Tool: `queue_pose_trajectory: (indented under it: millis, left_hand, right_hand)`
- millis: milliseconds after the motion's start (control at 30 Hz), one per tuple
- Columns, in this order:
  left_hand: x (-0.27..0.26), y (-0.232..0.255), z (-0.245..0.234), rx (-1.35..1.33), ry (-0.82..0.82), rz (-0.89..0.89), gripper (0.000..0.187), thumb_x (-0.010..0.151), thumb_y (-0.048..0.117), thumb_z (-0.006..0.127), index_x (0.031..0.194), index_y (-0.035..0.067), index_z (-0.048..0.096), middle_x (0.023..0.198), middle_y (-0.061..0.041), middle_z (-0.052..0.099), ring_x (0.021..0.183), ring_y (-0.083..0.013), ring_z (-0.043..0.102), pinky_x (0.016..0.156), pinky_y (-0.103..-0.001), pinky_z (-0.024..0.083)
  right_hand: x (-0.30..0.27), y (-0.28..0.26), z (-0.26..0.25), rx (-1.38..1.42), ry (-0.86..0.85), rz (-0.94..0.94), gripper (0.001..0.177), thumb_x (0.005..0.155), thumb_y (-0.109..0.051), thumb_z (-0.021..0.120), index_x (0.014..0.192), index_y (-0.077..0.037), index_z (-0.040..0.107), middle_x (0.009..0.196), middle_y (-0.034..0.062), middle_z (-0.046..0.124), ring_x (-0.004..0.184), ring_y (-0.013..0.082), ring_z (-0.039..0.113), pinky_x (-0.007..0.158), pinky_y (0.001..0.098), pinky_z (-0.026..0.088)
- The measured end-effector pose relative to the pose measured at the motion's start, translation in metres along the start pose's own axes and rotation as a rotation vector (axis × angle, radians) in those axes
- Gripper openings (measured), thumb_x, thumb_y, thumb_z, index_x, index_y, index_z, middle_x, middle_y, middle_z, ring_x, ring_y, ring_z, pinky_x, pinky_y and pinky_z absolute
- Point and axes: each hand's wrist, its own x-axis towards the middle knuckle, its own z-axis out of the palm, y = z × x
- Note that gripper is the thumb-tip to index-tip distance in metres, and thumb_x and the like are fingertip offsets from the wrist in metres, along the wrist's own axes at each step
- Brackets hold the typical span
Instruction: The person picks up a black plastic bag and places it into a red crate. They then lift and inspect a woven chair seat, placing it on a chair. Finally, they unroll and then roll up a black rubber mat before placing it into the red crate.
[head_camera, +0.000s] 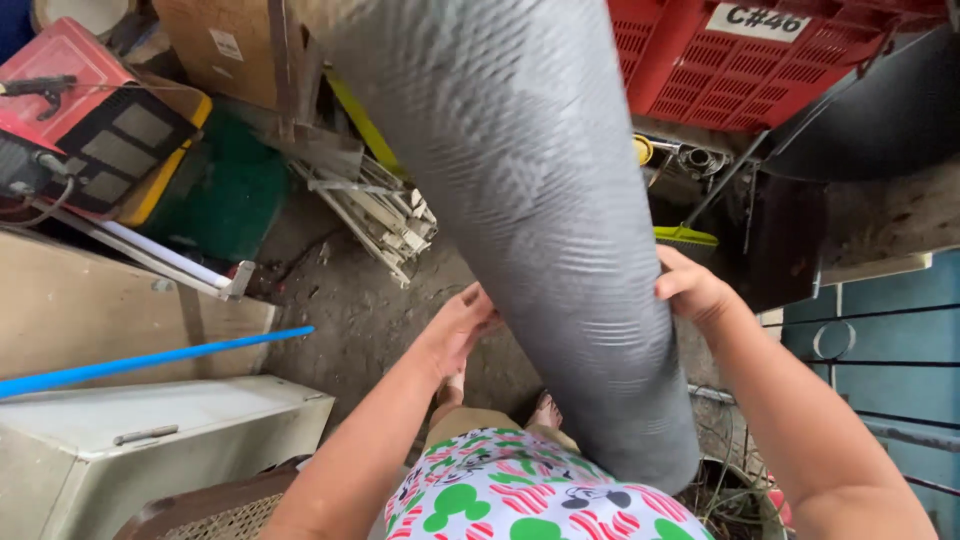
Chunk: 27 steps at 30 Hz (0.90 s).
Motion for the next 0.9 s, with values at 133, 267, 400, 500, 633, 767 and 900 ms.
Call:
queue_pose_trajectory:
  millis: [133,267,400,500,633,767,900]
  left_hand:
    - [0.009,0.022,0.008,0.146,0.069,0.048,0.095,0.077,0.049,0.088,0.148,0.004,0.044,0.140,-0.007,0.060,0.130,-0.0212,0.054,0.112,-0.040,0.039]
    - [0.014,0.017,0.035,-0.033,0.091,0.074,0.112,0.067,0.046,0.089,0.155,0.020,0.024,0.150,0.002,0.050,0.137,-0.0178,0.047,0.112,-0.037,0.037]
    - [0.012,0.006,0.031,-0.134,-0.036,0.059,0.112,0.067,0.044,0.093,0.157,0.011,0.035,0.149,-0.001,0.050,0.136,-0.0218,0.048,0.112,-0.040,0.039]
    - [0.011,-0.001,0.014,-0.117,-0.077,0.021,0.114,0.067,0.046,0.095,0.156,0.003,0.040,0.146,-0.008,0.054,0.134,-0.0267,0.050,0.110,-0.043,0.040]
    - [0.015,0.002,0.001,-0.173,-0.148,0.128,0.124,0.061,0.060,0.093,0.157,0.003,0.039,0.152,-0.007,0.052,0.141,-0.0258,0.048,0.116,-0.045,0.037]
    - [0.014,0.013,0.010,-0.081,-0.104,0.170,0.128,0.057,0.068,0.089,0.158,0.009,0.035,0.155,-0.002,0.048,0.143,-0.0224,0.042,0.116,-0.043,0.031]
    - [0.016,0.018,0.021,-0.103,-0.053,0.152,0.133,0.054,0.069,0.089,0.159,0.013,0.030,0.156,-0.001,0.045,0.144,-0.0223,0.040,0.117,-0.043,0.029]
  right_hand:
    - [0.002,0.001,-0.031,0.115,-0.069,0.015,0.111,0.053,-0.026,0.091,0.148,0.010,0.047,0.146,0.0231,0.058,0.130,0.0354,0.057,0.110,0.0451,0.044]
    - [0.011,0.009,-0.025,0.178,-0.134,0.001,0.112,0.052,-0.029,0.094,0.147,0.008,0.046,0.146,0.0216,0.057,0.131,0.0353,0.057,0.110,0.0450,0.043]
    - [0.028,0.003,-0.023,0.155,-0.178,-0.035,0.115,0.057,-0.035,0.096,0.149,0.011,0.046,0.147,0.0226,0.057,0.132,0.0358,0.055,0.111,0.0447,0.042]
    - [0.031,-0.006,-0.003,0.081,-0.109,-0.156,0.109,0.062,-0.042,0.094,0.150,0.004,0.048,0.147,0.0166,0.059,0.132,0.0290,0.056,0.111,0.0404,0.043]
    - [0.018,-0.026,0.024,-0.229,0.232,-0.244,0.080,0.082,-0.036,0.086,0.143,0.002,0.050,0.137,0.0166,0.060,0.128,0.0235,0.057,0.112,0.0382,0.043]
    - [0.003,-0.037,0.048,-0.536,0.474,-0.162,0.070,0.090,-0.043,0.075,0.140,0.005,0.065,0.131,0.0220,0.070,0.117,0.0268,0.064,0.105,0.0418,0.052]
    - [-0.013,-0.053,0.075,-0.653,0.196,-0.200,0.103,0.078,-0.059,0.078,0.155,-0.001,0.041,0.148,0.0145,0.056,0.134,0.0237,0.052,0.112,0.0409,0.041]
